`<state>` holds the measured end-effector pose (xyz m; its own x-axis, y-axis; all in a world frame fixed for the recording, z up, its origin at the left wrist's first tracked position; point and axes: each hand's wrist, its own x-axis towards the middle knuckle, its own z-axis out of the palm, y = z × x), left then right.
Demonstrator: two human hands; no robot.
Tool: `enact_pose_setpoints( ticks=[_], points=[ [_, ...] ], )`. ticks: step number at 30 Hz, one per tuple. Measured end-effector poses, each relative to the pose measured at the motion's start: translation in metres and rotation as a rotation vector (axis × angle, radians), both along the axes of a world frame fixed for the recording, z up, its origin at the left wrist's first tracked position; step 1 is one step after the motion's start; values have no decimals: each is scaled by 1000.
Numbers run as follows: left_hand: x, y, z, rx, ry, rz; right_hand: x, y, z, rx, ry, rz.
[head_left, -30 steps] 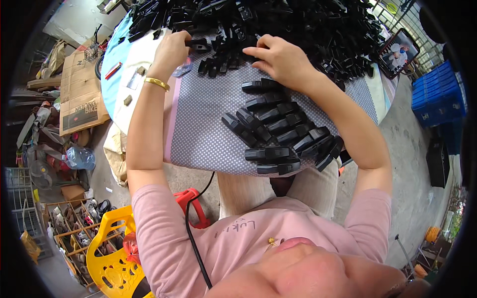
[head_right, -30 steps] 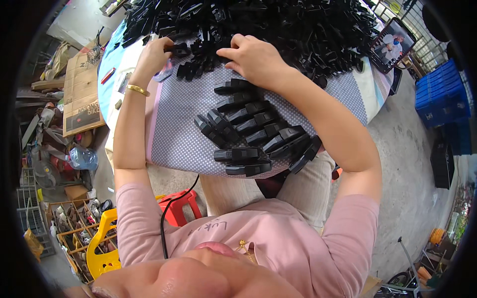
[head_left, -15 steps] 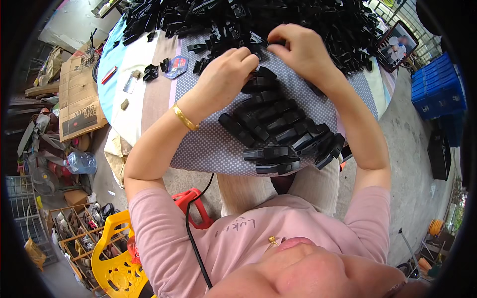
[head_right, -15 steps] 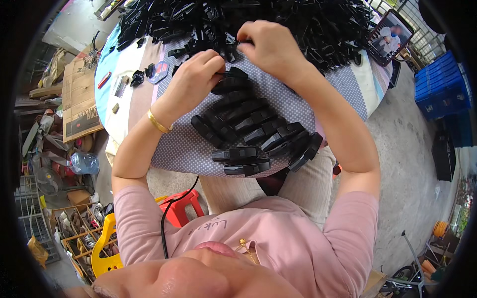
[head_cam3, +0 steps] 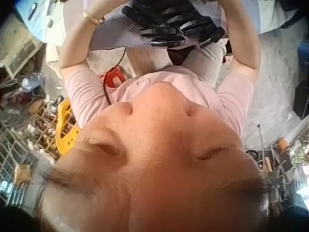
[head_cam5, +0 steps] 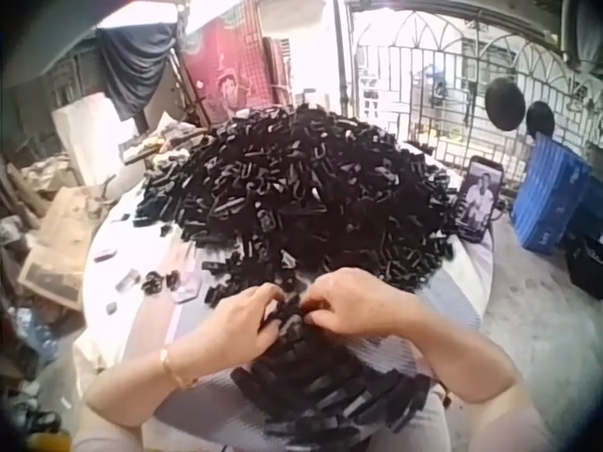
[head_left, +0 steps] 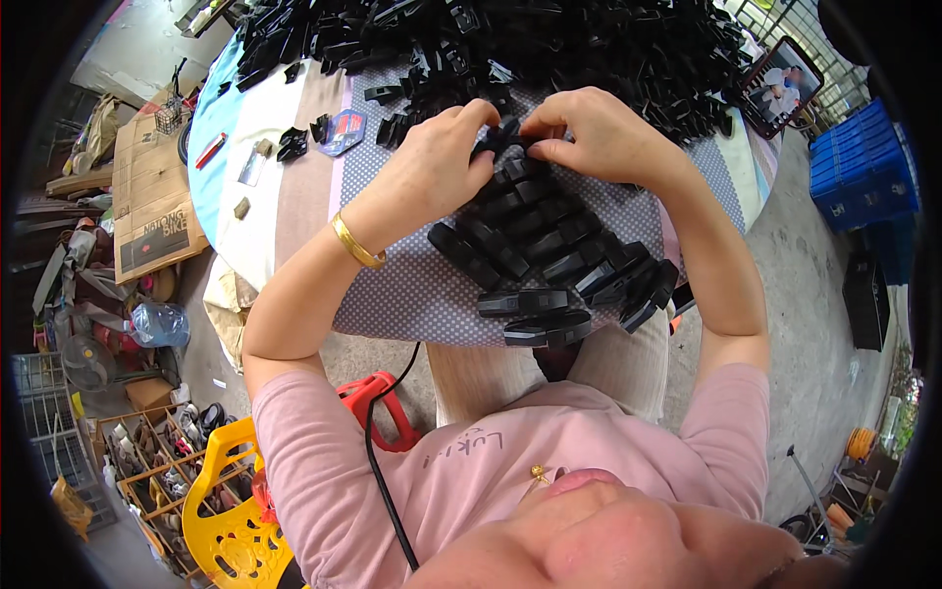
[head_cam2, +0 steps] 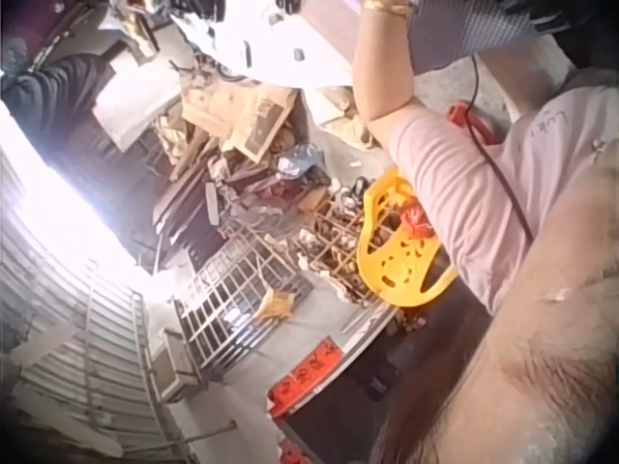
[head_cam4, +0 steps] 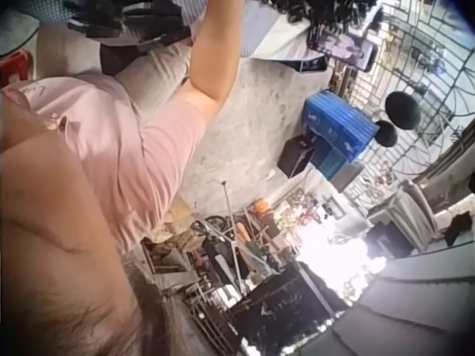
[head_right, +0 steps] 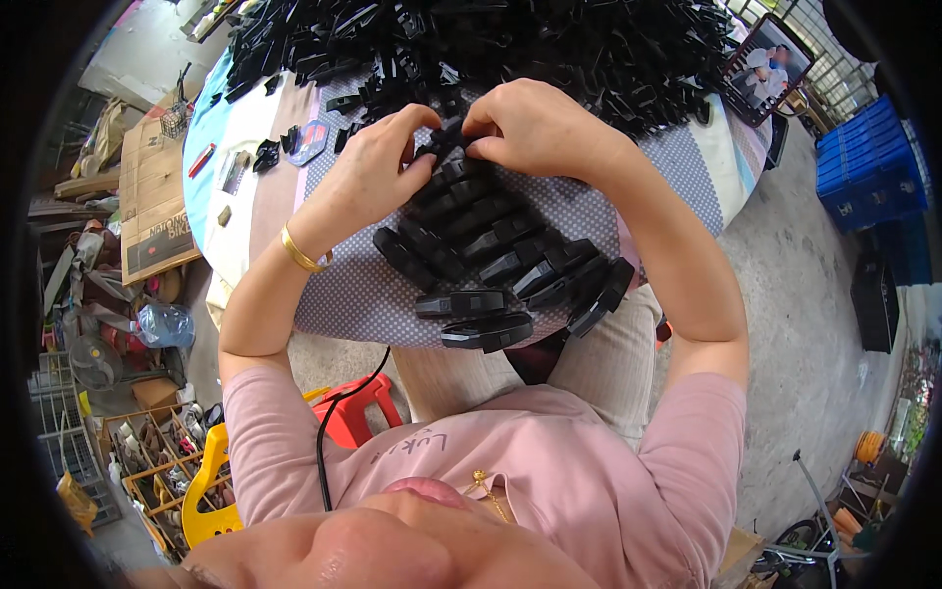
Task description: Assembling black plastic clips by snapping them onto a long continuous strip at a workstation.
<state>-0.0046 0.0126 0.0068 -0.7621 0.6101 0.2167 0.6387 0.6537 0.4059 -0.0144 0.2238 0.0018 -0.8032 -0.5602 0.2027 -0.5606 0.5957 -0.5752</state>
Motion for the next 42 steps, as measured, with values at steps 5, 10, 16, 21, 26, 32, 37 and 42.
enact_pose_setpoints(
  ticks=[5, 10, 16, 21, 26, 32, 37, 42],
  points=[
    [-5, 10, 3, 134, -310, 103, 2, 4, 9, 53, -85, 177],
    [-19, -5, -3, 120, -426, 73, 1, 7, 9, -75, -149, 185],
    [-20, -3, -19, 48, 122, -35, 1, 4, 3, -104, 148, 19],
    [-18, -1, -16, 37, 100, -32, 6, 2, 1, 101, 354, -46],
    [-20, -8, -4, 39, -122, 94, 0, 8, -1, 118, 349, -8],
    [-20, -3, -6, 105, -169, 43, -4, -6, -3, 58, 287, 91],
    [-24, -5, 3, 16, -185, -74, -6, -5, -1, -36, 61, 141],
    [-80, -48, 11, 150, -22, 190, -17, -22, -14, -68, 374, 33]
  ],
)
